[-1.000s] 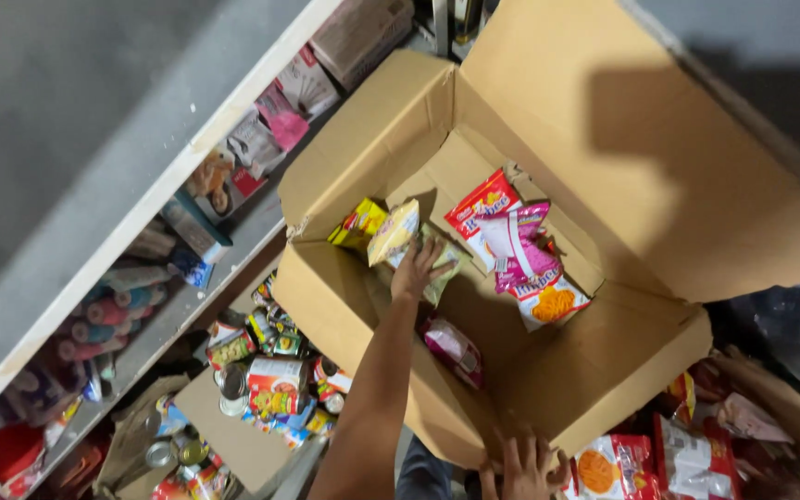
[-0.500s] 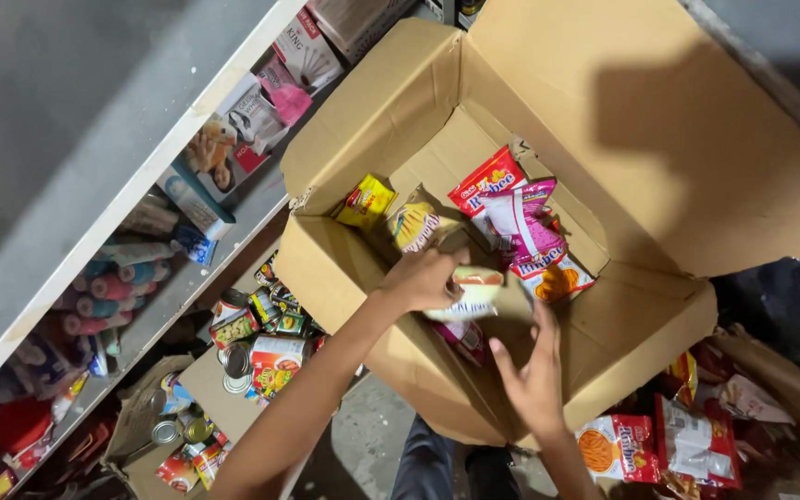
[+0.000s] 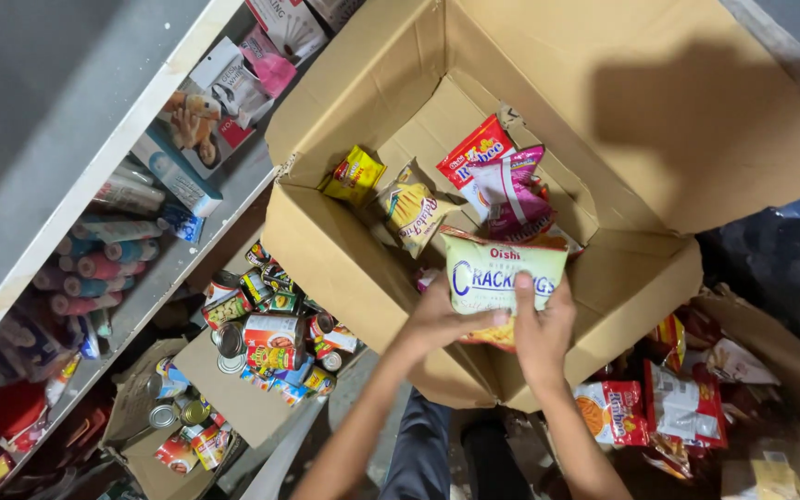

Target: Picking up bags of snacks from a box and arranging them on shelves.

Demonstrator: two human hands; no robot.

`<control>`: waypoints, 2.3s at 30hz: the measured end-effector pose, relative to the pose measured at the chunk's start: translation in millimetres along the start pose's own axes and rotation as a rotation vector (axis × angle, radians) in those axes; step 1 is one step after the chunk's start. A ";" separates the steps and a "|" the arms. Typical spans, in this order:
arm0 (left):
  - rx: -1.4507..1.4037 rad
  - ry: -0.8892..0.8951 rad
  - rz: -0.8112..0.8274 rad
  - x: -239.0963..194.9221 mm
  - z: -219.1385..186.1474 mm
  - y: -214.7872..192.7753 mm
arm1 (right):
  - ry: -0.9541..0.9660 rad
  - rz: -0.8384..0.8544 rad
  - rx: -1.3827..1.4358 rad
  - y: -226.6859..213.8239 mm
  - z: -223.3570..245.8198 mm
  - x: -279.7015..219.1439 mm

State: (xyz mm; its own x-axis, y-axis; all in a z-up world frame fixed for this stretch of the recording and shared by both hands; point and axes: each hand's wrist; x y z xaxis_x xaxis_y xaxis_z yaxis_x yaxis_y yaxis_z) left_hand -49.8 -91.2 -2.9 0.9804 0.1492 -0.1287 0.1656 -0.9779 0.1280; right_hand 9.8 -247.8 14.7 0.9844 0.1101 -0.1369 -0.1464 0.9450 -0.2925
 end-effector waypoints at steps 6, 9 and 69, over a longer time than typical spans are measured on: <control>-0.343 -0.214 -0.089 -48.9 -27.2 59.4 | 0.232 0.023 0.062 -65.6 -25.9 -32.9; -0.404 -0.254 0.001 -71.0 -35.1 88.4 | 0.371 -0.005 0.141 -116.9 -36.9 -66.9; -0.039 -0.409 0.047 -227.3 166.7 240.5 | 0.477 0.055 -0.425 -238.8 -401.0 -131.7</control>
State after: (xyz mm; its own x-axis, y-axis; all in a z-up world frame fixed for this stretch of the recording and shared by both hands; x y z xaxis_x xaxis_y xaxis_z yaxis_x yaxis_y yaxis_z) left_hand -250.6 -384.7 -106.8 0.8649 0.0262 -0.5013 0.1332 -0.9748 0.1788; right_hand -123.8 -611.5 -276.9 0.8375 -0.0870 -0.5394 -0.3173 0.7263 -0.6098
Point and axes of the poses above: each hand's wrist, its own x-axis towards the middle knuckle, its own y-axis out of the palm, z = x × y, and after that the axes turned 4 degrees about y, right-handed
